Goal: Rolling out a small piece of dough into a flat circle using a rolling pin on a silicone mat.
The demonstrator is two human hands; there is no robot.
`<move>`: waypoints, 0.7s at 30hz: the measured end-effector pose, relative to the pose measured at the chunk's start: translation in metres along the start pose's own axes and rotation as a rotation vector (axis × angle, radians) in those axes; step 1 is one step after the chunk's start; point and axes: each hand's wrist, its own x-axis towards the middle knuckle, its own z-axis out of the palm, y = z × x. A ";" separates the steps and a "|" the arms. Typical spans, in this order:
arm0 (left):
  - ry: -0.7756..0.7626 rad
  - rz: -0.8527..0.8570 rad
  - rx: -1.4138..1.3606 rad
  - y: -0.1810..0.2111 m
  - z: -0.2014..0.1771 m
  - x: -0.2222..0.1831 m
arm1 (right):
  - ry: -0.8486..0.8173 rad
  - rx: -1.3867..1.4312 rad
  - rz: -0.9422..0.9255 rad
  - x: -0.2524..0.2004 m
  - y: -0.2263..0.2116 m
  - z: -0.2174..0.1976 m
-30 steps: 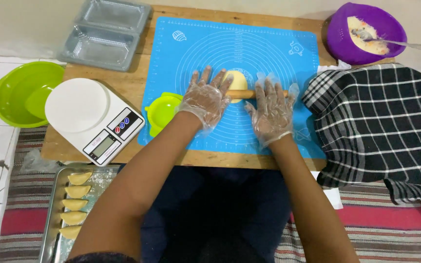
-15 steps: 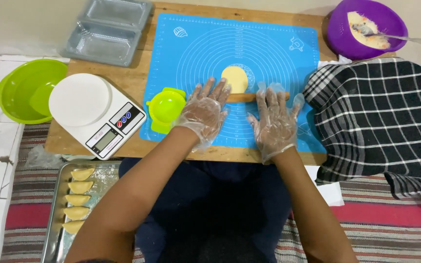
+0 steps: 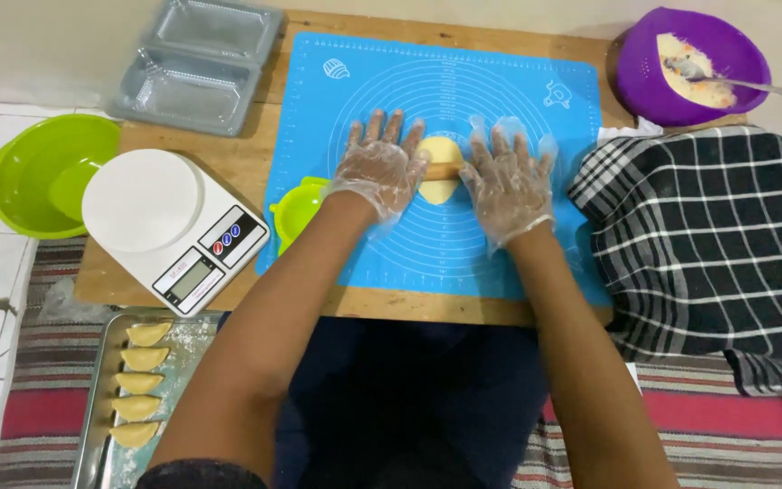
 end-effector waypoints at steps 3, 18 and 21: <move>0.036 -0.026 0.021 -0.009 -0.003 0.021 | -0.068 0.007 0.044 0.027 -0.009 -0.019; 0.370 0.007 0.034 -0.046 -0.004 0.113 | -0.085 -0.032 0.059 0.120 0.008 0.003; 0.502 0.032 0.055 -0.052 -0.002 0.120 | -0.028 0.041 0.062 0.126 0.013 0.012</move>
